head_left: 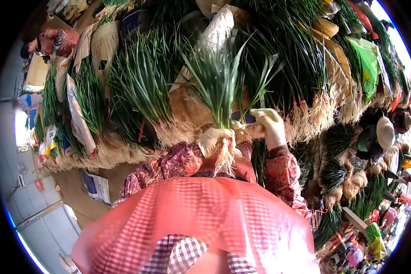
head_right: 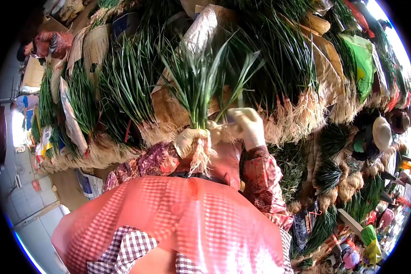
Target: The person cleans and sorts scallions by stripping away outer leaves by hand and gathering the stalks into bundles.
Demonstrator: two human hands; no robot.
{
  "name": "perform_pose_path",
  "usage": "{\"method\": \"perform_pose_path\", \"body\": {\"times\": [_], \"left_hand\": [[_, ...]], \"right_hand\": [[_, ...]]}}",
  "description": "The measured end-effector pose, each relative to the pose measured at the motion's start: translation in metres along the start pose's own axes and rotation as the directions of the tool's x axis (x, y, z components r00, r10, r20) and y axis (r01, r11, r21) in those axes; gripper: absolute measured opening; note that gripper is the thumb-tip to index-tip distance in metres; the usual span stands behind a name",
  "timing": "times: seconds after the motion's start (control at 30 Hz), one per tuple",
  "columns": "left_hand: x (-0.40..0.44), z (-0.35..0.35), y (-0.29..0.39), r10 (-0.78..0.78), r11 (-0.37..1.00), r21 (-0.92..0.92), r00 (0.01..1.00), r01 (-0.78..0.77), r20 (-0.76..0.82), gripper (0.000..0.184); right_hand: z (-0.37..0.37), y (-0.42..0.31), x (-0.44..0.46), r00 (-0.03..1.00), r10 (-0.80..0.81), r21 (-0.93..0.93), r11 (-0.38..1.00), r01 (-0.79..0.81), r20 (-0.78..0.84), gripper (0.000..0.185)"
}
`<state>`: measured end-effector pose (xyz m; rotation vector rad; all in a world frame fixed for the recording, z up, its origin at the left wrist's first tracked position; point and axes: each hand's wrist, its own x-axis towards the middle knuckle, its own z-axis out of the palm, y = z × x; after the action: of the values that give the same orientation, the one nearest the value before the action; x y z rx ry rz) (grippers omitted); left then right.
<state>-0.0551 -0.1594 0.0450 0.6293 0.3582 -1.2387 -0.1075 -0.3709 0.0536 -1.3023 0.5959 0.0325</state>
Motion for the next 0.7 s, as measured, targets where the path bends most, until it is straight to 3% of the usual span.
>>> {"method": "perform_pose_path", "body": {"times": [0.03, 0.1, 0.13, 0.17, 0.23, 0.3, 0.33, 0.37, 0.4, 0.43, 0.5, 0.53, 0.57, 0.7], "left_hand": [[0.004, -0.013, -0.008, 0.121, 0.99, -0.078, 0.99, -0.116, 0.072, 0.033], [0.001, -0.026, -0.012, 0.097, 0.967, -0.246, 0.985, -0.06, 0.144, 0.036], [-0.004, -0.022, -0.011, 0.091, 0.981, -0.176, 0.996, -0.086, 0.024, 0.037], [-0.011, -0.018, -0.008, 0.071, 0.994, -0.086, 0.997, -0.072, -0.013, 0.037], [-0.019, -0.012, -0.005, 0.036, 0.995, 0.095, 0.996, -0.028, -0.085, 0.038], [-0.016, -0.018, -0.01, -0.018, 0.987, 0.156, 0.987, 0.043, -0.161, 0.033], [-0.015, -0.018, -0.011, -0.042, 0.984, 0.159, 0.976, 0.077, -0.213, 0.032], [-0.015, -0.018, -0.012, -0.066, 0.981, 0.159, 0.962, 0.111, -0.265, 0.032], [-0.014, -0.022, -0.013, -0.023, 0.98, 0.189, 0.972, 0.068, -0.235, 0.031], [-0.015, -0.019, -0.012, 0.019, 0.976, 0.216, 0.98, 0.025, -0.2, 0.03], [-0.02, -0.012, -0.008, 0.093, 0.981, 0.183, 0.989, -0.071, -0.116, 0.027], [-0.019, -0.009, -0.006, 0.08, 0.996, 0.031, 0.995, -0.078, -0.064, 0.027], [-0.017, -0.007, -0.005, 0.075, 0.99, -0.121, 0.997, -0.076, -0.012, 0.027], [-0.01, -0.018, -0.01, 0.018, 0.966, -0.257, 0.985, 0.027, 0.171, 0.026]], "right_hand": [[-0.013, 0.009, 0.004, 0.991, 0.001, 0.136, 0.991, 0.018, -0.136, 0.015], [-0.036, 0.032, 0.009, 0.983, 0.042, 0.226, 0.974, -0.001, -0.179, 0.017], [-0.027, 0.02, 0.003, 0.989, 0.066, 0.154, 0.987, -0.045, -0.134, 0.018], [-0.011, 0.017, 0.001, 0.998, -0.012, 0.102, 0.995, 0.018, -0.062, 0.02], [0.02, 0.004, -0.002, 0.98, 0.198, 0.021, 0.98, -0.199, 0.032, 0.021], [0.037, 0.052, 0.023, 0.992, -0.117, -0.006, 0.993, 0.117, 0.047, 0.02], [0.046, 0.021, 0.007, 0.995, 0.073, -0.035, 0.997, -0.071, 0.064, 0.017], [0.047, 0.021, 0.009, 0.996, 0.073, -0.247, 0.967, -0.057, 0.054, 0.019], [0.043, 0.039, 0.017, 0.982, -0.176, -0.524, 0.832, 0.184, 0.065, 0.021], [0.045, 0.043, 0.02, 0.906, -0.397, -0.741, 0.562, 0.367, 0.148, 0.024], [0.039, 0.046, 0.021, 0.977, -0.191, -0.415, 0.885, 0.213, 0.096, 0.025], [0.04, 0.039, 0.018, 0.991, -0.078, -0.216, 0.971, 0.1, 0.108, 0.026], [0.042, 0.029, 0.012, 0.991, 0.058, 0.029, 0.998, -0.062, 0.12, 0.026], [0.033, 0.038, -0.001, 0.976, 0.176, 0.367, 0.906, -0.212, 0.131, 0.019]]}}
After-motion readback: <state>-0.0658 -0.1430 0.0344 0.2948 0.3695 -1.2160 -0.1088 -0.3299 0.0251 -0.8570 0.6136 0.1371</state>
